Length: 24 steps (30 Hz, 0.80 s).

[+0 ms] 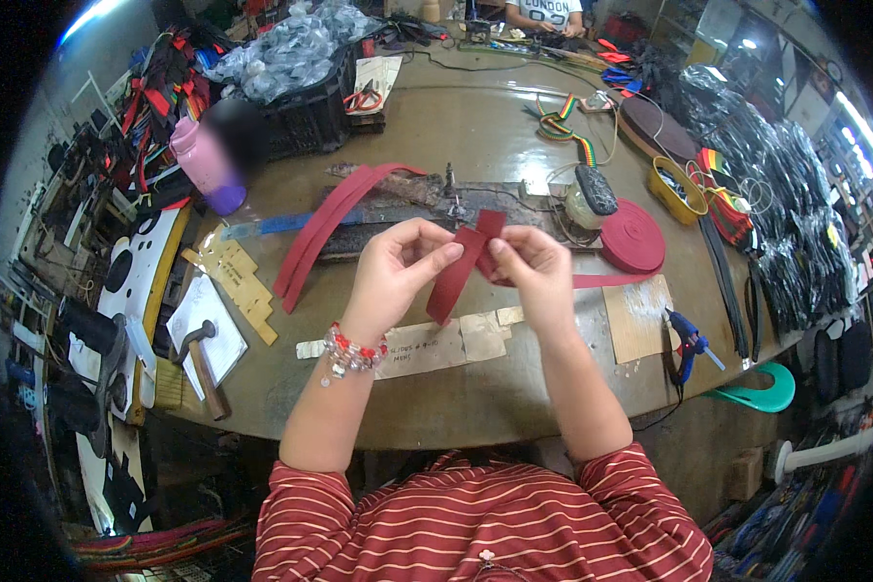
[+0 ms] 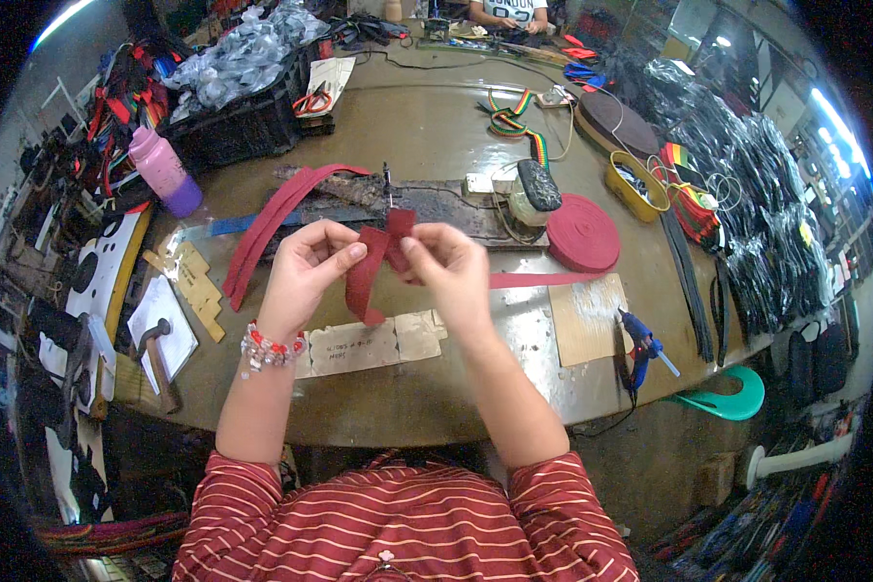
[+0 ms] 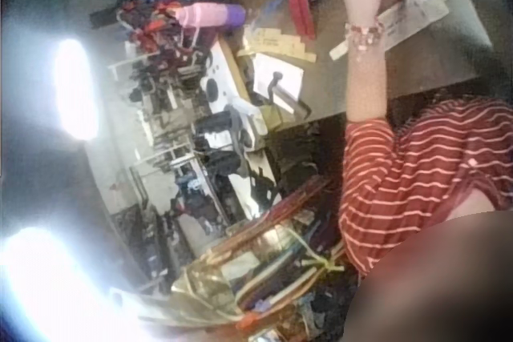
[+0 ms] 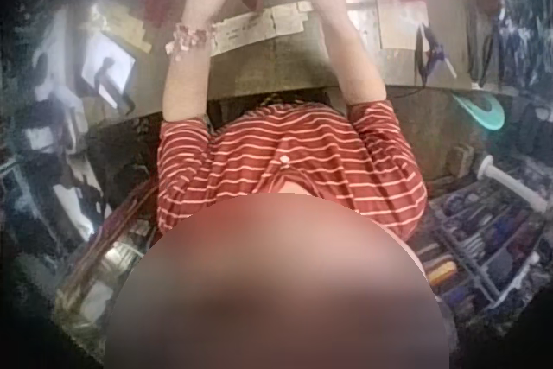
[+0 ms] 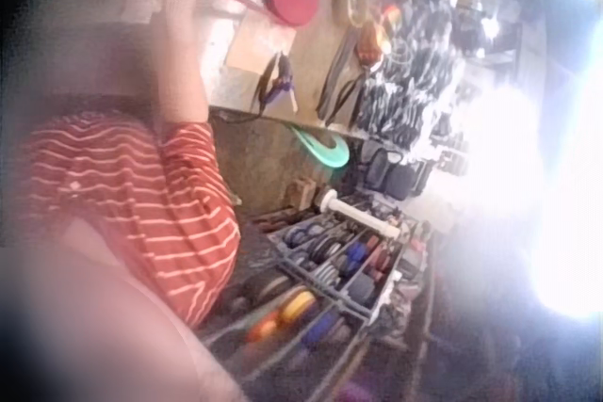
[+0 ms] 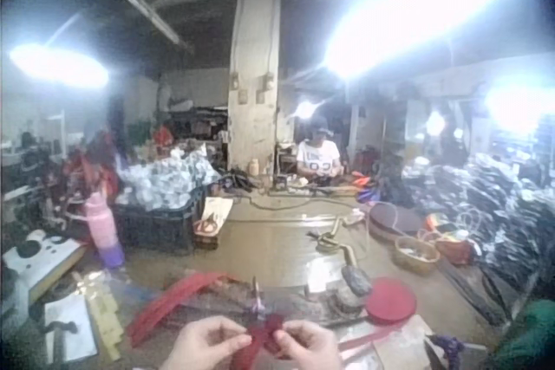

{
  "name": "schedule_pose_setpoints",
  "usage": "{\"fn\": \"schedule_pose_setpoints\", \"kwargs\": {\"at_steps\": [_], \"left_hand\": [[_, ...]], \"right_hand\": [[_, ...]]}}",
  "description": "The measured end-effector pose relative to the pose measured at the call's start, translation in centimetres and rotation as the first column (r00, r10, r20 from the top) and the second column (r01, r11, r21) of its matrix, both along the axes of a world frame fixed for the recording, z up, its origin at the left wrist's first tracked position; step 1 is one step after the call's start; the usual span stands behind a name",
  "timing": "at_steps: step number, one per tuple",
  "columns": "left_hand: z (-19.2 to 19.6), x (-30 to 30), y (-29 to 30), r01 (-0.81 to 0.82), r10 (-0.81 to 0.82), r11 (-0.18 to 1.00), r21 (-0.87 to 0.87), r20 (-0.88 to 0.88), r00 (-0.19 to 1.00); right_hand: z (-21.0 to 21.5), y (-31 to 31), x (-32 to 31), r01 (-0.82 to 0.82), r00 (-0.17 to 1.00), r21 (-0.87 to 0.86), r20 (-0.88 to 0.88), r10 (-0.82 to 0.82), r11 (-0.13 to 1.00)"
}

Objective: The person measures and cuts a red strap and a multicolored strap using a wooden template and a cutting tool. They then place the cut pieces on the table and handle cardboard pieces and other materials.

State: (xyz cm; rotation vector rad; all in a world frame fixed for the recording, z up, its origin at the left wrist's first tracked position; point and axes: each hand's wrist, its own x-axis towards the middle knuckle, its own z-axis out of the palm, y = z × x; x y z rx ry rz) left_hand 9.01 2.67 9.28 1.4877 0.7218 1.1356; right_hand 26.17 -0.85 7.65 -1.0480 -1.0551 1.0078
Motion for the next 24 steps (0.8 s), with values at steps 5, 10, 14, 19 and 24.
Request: {"fn": "schedule_pose_setpoints", "kwargs": {"at_steps": [5, 10, 14, 19, 24], "left_hand": [[0.3, -0.2, -1.9, -0.118, 0.113, 0.992, 0.032, 0.123, 0.986], [0.9, -0.7, -2.7, -0.094, 0.086, 0.995, 0.044, 0.159, 0.984], [1.1, -0.6, -2.9, -0.065, 0.06, 0.997, 0.034, 0.146, 0.987], [-1.2, 1.2, -2.1, -0.232, 0.217, 0.97, 0.067, 0.178, 0.96], [-5.6, 0.5, 2.4, -0.285, 0.427, 0.903, -0.32, 0.6, 0.677]], "right_hand": [[1.4, -2.4, -2.6, -0.101, 0.99, 0.04, -0.1, 0.105, 0.994], [2.2, -3.4, -2.9, -0.15, 0.987, 0.1, -0.045, 0.155, 0.984], [2.5, -3.4, -2.7, -0.124, 0.987, 0.114, 0.117, 0.111, 0.986], [1.6, -2.3, -3.1, -0.153, 0.914, 0.137, 0.395, 0.088, 0.979], [-0.3, 0.0, -1.3, -0.297, 0.737, -0.252, 0.552, 0.389, 0.921]]}}
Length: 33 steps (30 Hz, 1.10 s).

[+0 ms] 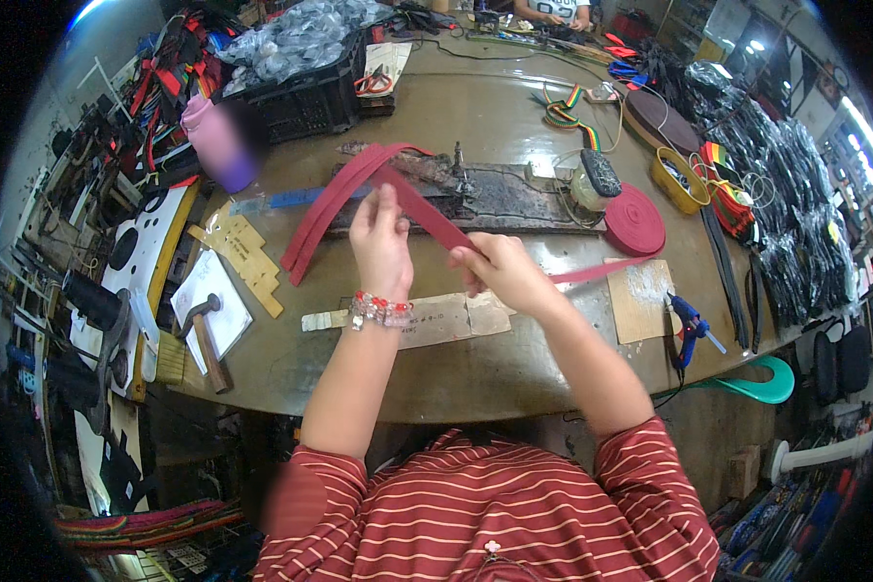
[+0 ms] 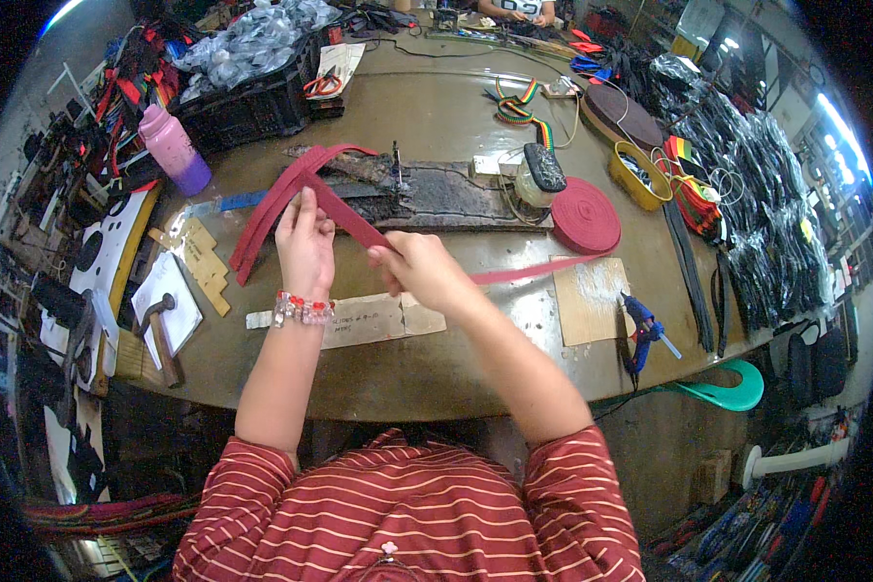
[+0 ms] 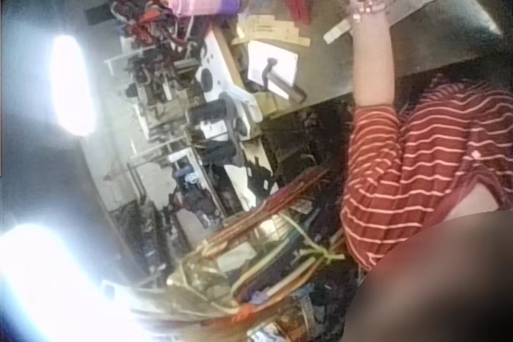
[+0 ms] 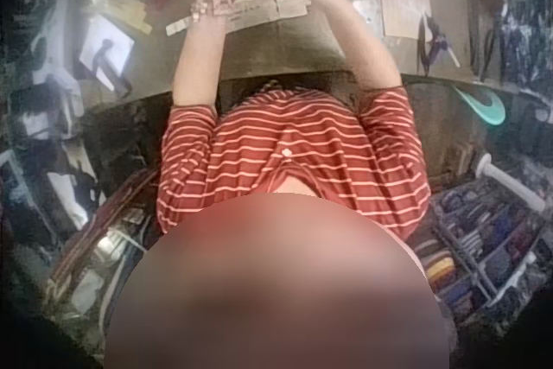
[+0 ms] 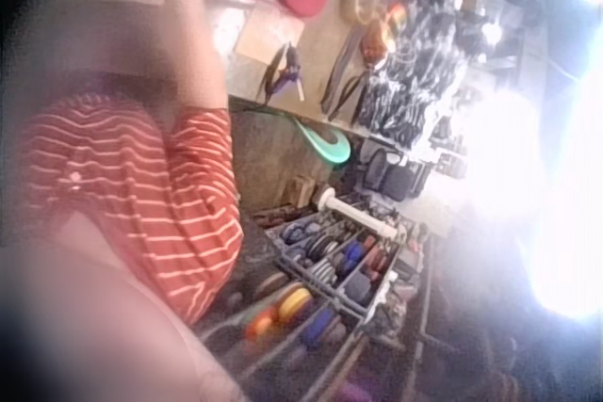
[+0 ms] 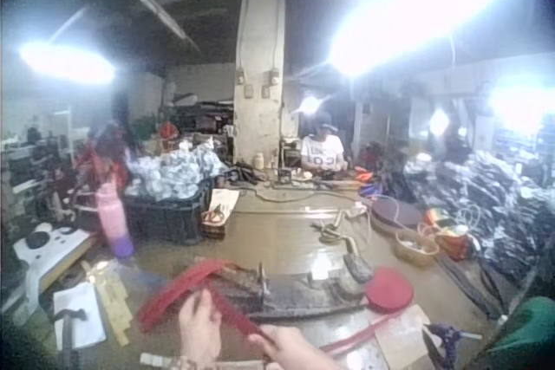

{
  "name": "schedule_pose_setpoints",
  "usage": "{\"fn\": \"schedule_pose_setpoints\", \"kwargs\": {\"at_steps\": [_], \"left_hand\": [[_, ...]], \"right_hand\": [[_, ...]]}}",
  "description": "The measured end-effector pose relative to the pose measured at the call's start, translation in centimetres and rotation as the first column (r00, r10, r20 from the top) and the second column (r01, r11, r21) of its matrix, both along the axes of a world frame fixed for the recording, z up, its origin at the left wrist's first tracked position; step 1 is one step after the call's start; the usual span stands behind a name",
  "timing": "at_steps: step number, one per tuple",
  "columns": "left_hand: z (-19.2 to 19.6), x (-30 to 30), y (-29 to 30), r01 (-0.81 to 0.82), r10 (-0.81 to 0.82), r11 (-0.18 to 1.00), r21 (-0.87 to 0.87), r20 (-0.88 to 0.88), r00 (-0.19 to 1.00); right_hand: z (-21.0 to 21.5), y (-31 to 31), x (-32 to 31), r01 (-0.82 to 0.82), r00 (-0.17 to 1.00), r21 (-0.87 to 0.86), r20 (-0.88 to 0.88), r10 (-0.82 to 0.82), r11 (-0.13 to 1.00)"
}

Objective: The person measures and cuts a red strap and a multicolored strap using a wooden template and a cutting tool. They then place the cut pieces on the table and handle cardboard pieces and other materials.

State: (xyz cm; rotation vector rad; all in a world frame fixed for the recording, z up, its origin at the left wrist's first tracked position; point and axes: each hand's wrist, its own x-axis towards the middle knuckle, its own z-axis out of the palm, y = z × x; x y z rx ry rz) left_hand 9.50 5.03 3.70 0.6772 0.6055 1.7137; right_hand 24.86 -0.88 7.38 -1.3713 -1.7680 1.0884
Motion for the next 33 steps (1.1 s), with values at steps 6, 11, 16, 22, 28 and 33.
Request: {"fn": "schedule_pose_setpoints", "kwargs": {"at_steps": [6, 11, 16, 22, 28, 33], "left_hand": [[-5.8, -4.1, 2.6, -0.155, 0.211, 0.964, -0.215, 0.269, 0.94], [-5.2, -5.7, 1.7, -0.756, 0.662, 0.655, -0.017, -0.468, 0.585], [-0.9, -3.2, -0.4, 0.326, 0.472, 0.822, 0.468, -0.879, 0.073], [2.6, -1.2, 7.9, 0.41, 0.117, 0.9, 0.149, -0.988, 0.103], [0.3, 0.7, 15.9, 0.418, -0.057, 0.905, -0.077, -0.997, -0.061], [-1.7, 0.4, 17.6, 0.464, -0.217, 0.865, -0.191, -0.976, 0.003]], "right_hand": [[-1.1, 1.5, 5.8, -0.067, 0.947, -0.288, 0.282, 0.152, 0.955], [-1.0, 3.4, 4.8, -0.253, 0.851, -0.261, 0.398, 0.343, 0.932], [1.1, 6.8, 3.3, -0.427, 0.772, -0.349, 0.34, 0.537, 0.834], [3.4, 13.2, 5.8, -0.28, 0.913, -0.24, 0.234, 0.335, 0.93], [0.9, 17.7, 8.3, 0.007, 0.93, -0.078, 0.366, 0.022, 0.997], [-1.5, 19.4, 8.7, 0.039, 0.952, -0.102, 0.307, -0.006, 0.994]]}}
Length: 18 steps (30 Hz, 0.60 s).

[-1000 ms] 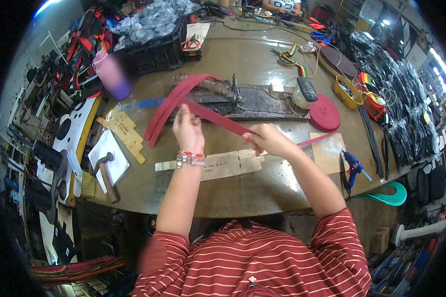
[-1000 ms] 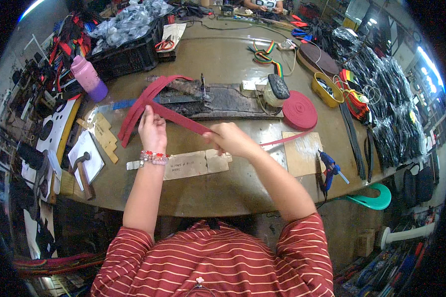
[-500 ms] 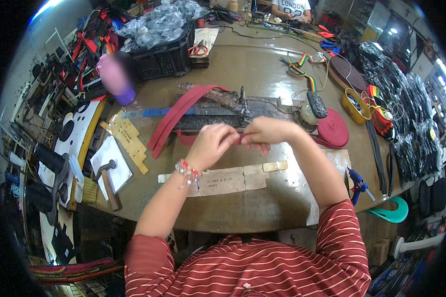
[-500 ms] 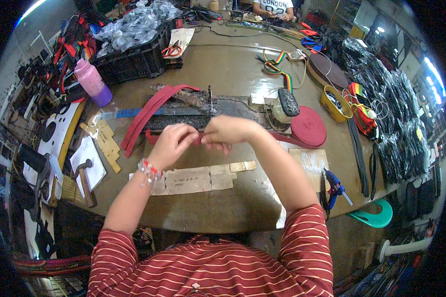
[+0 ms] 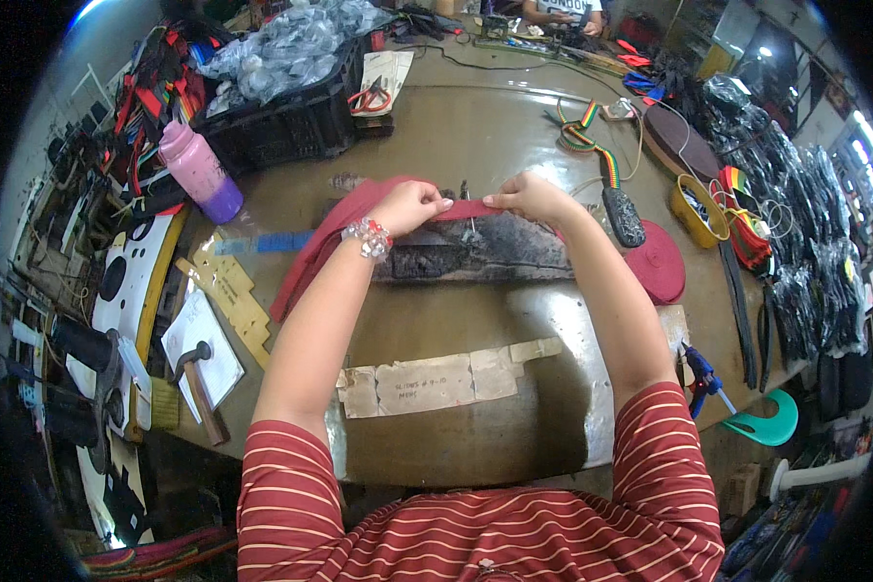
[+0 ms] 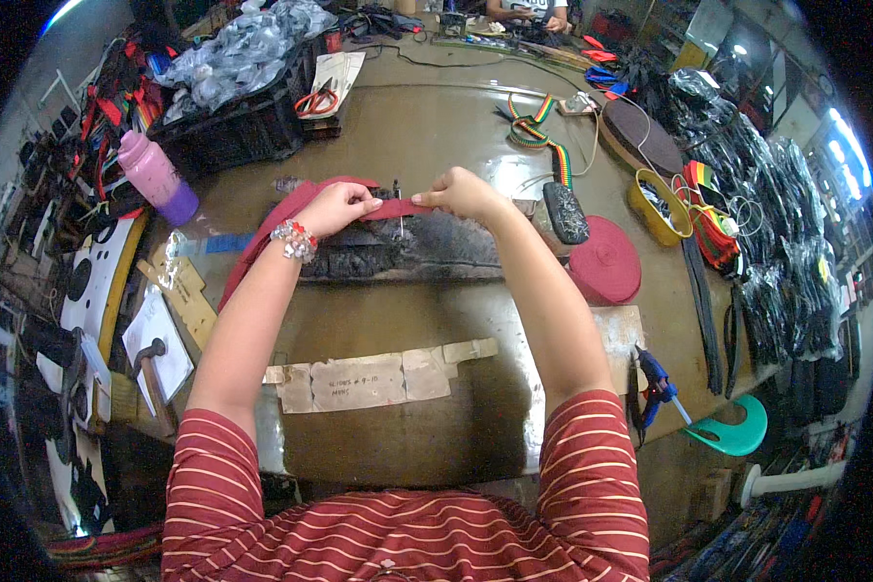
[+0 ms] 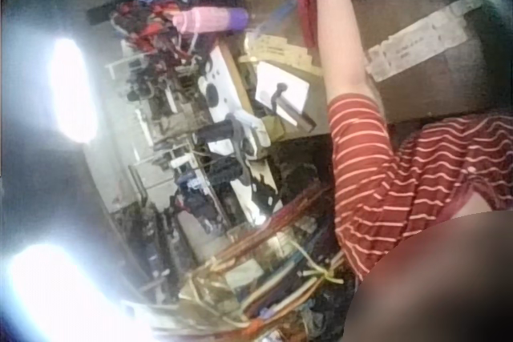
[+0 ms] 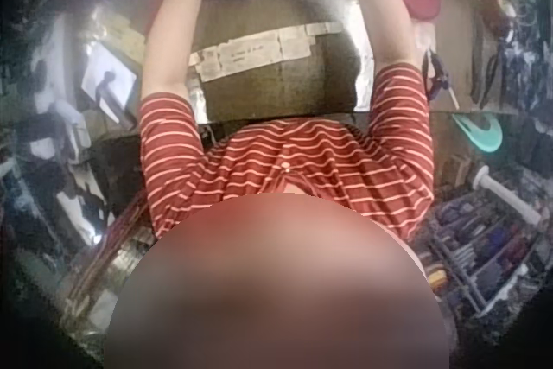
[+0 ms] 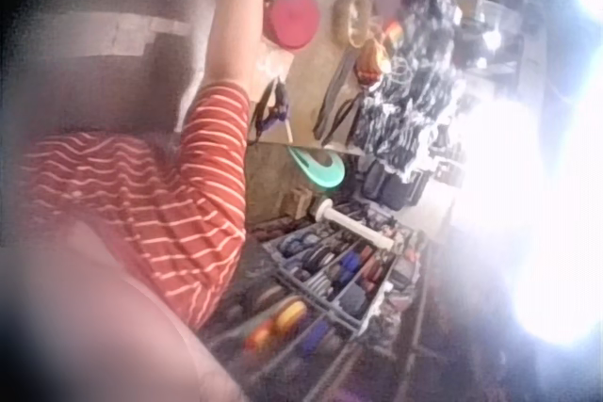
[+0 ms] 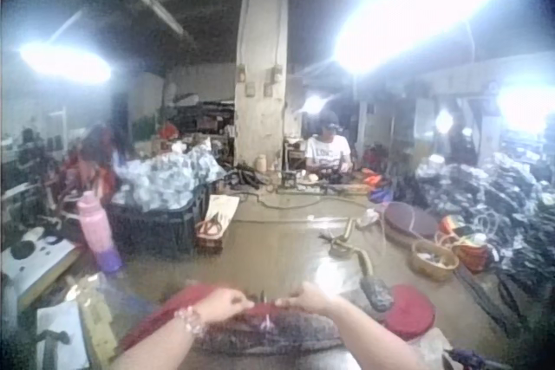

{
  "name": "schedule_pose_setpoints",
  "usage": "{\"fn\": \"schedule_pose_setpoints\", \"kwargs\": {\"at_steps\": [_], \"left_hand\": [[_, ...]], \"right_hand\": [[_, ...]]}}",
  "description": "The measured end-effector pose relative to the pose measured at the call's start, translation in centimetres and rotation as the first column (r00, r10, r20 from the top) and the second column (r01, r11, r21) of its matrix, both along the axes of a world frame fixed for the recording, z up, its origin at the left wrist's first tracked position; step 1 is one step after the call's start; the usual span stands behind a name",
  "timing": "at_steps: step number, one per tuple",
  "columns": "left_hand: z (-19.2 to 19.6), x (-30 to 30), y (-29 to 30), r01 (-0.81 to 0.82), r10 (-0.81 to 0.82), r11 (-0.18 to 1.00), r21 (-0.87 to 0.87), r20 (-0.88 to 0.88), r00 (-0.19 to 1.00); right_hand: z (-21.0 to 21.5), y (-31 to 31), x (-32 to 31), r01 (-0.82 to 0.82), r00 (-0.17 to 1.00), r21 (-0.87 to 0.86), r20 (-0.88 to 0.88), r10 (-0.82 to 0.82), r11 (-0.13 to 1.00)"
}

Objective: The person measures and cuts a red strap and a multicolored strap using a wooden template and a cutting tool. They then place the cut pieces on the table and handle cardboard pieces and other materials.

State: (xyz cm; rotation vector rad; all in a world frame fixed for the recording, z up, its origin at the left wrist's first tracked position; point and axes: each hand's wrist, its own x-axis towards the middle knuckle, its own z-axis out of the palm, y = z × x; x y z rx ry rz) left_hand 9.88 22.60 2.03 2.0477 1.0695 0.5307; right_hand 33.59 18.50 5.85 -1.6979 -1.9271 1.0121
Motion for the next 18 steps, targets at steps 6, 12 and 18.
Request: {"fn": "schedule_pose_setpoints", "kwargs": {"at_steps": [6, 12, 18], "left_hand": [[0.0, 0.0, -0.2, -0.008, 0.015, 0.996, 0.087, -0.083, 0.996], [-0.3, 0.3, -0.9, -0.038, 0.063, 0.971, 0.237, -0.102, 0.993], [-1.5, 0.8, -1.7, -0.162, 0.17, 0.937, 0.308, 0.001, 0.985]], "right_hand": [[-1.6, 0.5, 0.0, 0.017, 0.998, -0.063, -0.056, -0.02, 0.998], [-3.3, -0.5, -0.4, 0.064, 0.989, -0.029, -0.135, -0.067, 0.998], [-5.4, -1.0, -0.7, 0.156, 0.981, 0.11, -0.132, -0.141, 0.982]]}}
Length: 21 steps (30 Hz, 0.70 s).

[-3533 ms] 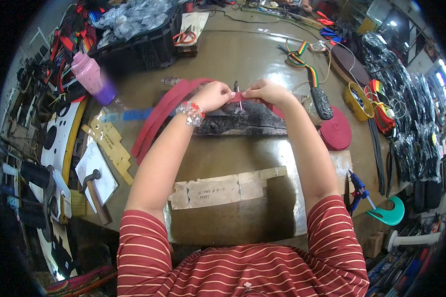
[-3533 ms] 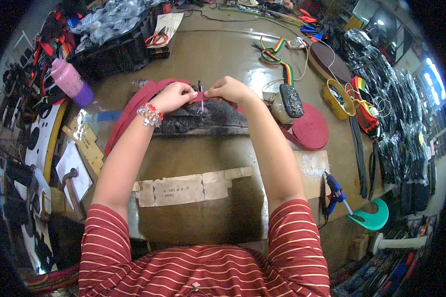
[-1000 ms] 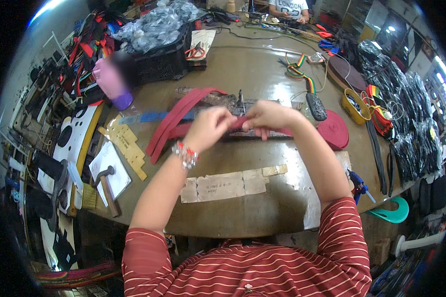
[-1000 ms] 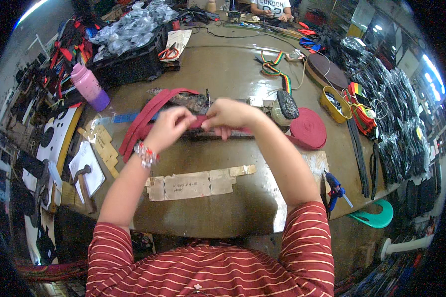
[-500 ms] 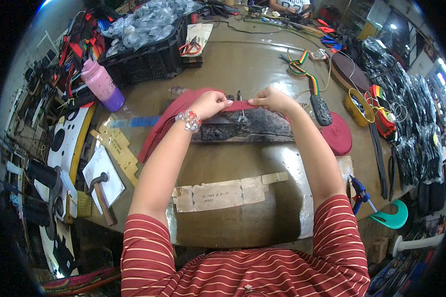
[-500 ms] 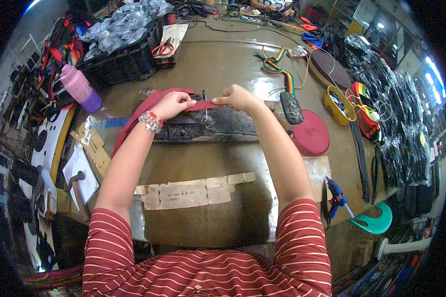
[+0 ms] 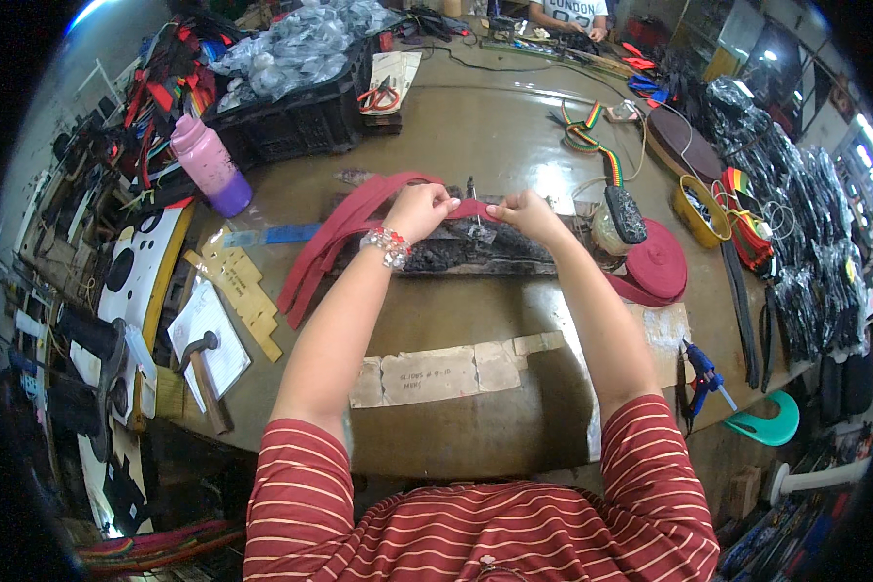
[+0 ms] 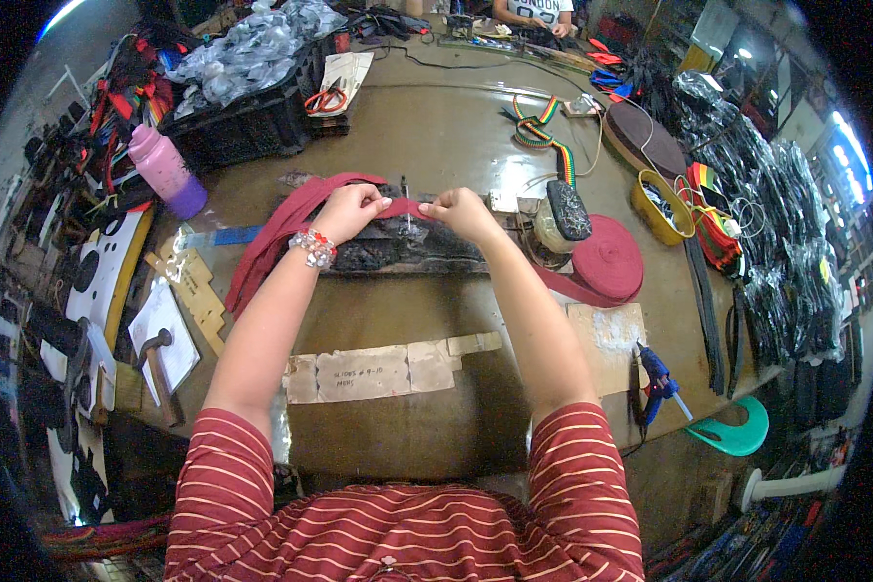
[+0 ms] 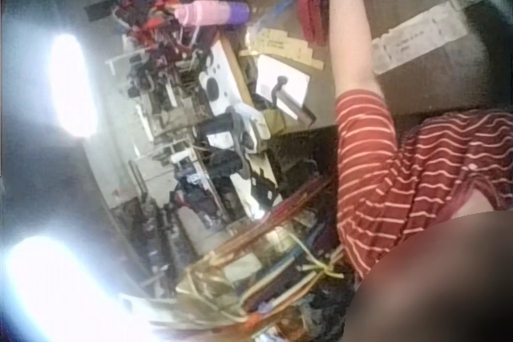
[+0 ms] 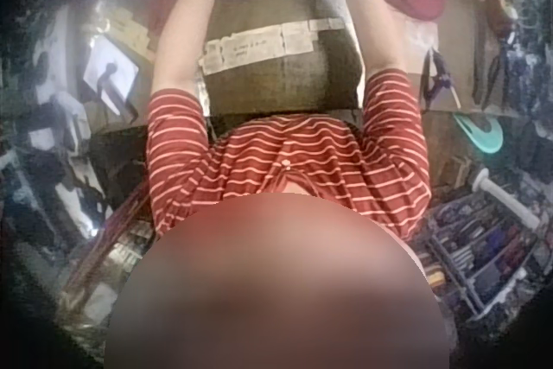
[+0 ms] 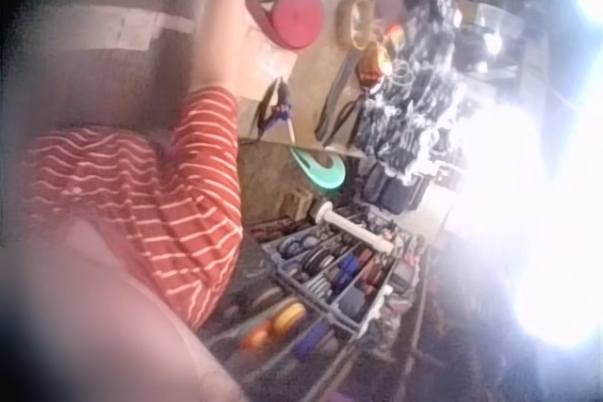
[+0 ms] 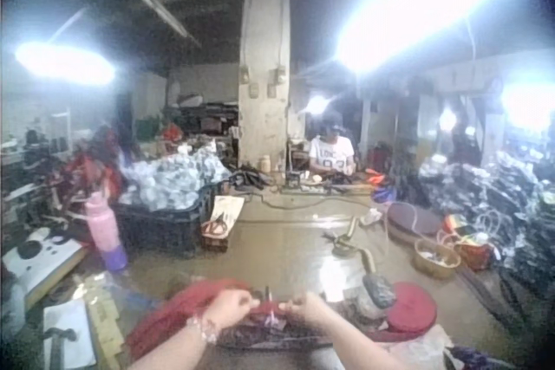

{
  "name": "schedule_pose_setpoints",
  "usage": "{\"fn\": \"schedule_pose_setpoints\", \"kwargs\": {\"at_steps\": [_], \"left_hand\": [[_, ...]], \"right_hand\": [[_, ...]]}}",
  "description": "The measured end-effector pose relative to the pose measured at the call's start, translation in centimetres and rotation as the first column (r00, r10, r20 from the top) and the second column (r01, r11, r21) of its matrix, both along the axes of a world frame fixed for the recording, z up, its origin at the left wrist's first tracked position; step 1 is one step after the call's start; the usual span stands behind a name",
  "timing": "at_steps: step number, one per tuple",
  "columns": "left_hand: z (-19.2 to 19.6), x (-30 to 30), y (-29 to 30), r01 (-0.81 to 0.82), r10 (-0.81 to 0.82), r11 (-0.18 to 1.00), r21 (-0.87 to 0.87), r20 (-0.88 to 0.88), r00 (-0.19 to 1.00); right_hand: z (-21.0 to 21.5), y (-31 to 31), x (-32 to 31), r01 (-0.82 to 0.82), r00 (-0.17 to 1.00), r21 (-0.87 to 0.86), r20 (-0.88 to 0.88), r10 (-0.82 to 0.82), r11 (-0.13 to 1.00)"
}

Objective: The person measures and cuts a red strap and a multicolored strap using a wooden template and a cutting tool. They then place the cut pieces on the table and handle cardboard pieces and other materials.

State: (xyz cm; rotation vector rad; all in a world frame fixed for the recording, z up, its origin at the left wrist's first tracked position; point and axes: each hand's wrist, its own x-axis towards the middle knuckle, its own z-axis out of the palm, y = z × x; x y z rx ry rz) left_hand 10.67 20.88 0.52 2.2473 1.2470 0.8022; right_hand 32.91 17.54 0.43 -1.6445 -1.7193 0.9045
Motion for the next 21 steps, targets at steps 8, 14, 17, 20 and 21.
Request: {"fn": "schedule_pose_setpoints", "kwargs": {"at_steps": [8, 14, 17, 20, 21], "left_hand": [[4.1, -1.2, -4.4, -0.256, 0.239, 0.965, 0.054, 0.219, 0.946], [14.0, -10.8, -13.1, -0.533, 0.419, 0.712, 0.457, 0.333, 0.845], [14.7, -13.2, -12.7, -0.592, 0.589, 0.636, 0.495, 0.186, 0.787], [10.5, -11.2, -7.1, -0.527, 0.592, 0.678, 0.512, 0.043, 0.804], [8.3, -10.3, -5.5, -0.518, 0.591, 0.711, 0.475, -0.005, 0.806]], "right_hand": [[-0.7, -3.5, 1.4, 0.218, 0.9, 0.248, 0.322, -0.293, 0.944], [0.5, -12.5, 2.0, 0.18, 0.949, 0.369, 0.18, -0.26, 0.912], [0.5, -16.9, 1.1, 0.059, 0.919, 0.451, 0.324, -0.225, 0.891], [0.3, -20.0, -0.6, 0.037, 0.953, 0.443, 0.253, -0.165, 0.896], [0.5, -20.8, -1.0, 0.068, 0.967, 0.351, 0.207, -0.148, 0.934]]}}
